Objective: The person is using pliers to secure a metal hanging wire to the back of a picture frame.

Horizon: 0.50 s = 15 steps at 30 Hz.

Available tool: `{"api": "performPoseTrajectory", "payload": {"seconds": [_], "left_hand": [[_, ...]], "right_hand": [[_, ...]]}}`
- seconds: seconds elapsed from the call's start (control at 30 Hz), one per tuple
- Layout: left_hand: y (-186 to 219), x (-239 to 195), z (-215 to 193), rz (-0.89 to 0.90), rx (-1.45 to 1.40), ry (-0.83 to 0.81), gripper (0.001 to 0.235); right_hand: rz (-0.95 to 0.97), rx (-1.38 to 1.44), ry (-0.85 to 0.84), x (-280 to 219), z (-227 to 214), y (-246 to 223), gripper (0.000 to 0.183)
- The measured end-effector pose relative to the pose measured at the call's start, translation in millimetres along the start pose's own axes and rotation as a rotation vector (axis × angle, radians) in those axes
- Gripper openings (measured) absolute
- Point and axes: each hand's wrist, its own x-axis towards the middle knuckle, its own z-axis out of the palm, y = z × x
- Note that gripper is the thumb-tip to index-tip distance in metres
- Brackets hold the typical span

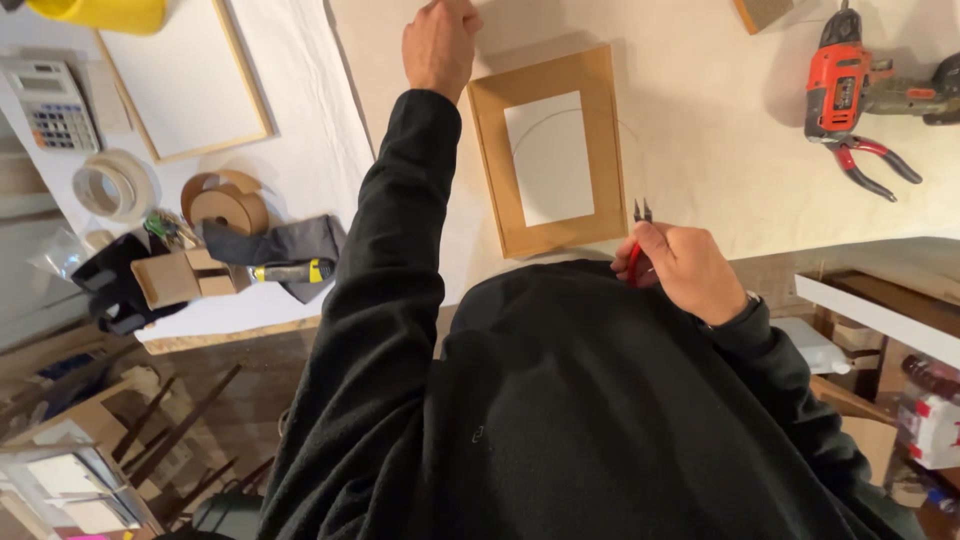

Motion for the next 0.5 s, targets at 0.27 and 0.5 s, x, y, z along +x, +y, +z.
{"api": "performPoseTrajectory", "payload": {"seconds": [0.27, 0.5], "left_hand": [[63, -53, 8, 0.265, 0.095, 0.042, 0.016], [152, -79, 15, 0.700, 0.106, -0.157, 0.019]], "right_hand": [[0.003, 0.102, -0.007, 14, -6, 22, 0.049], [-0.088, -0.057, -0.018, 6, -10, 19, 0.049]]}}
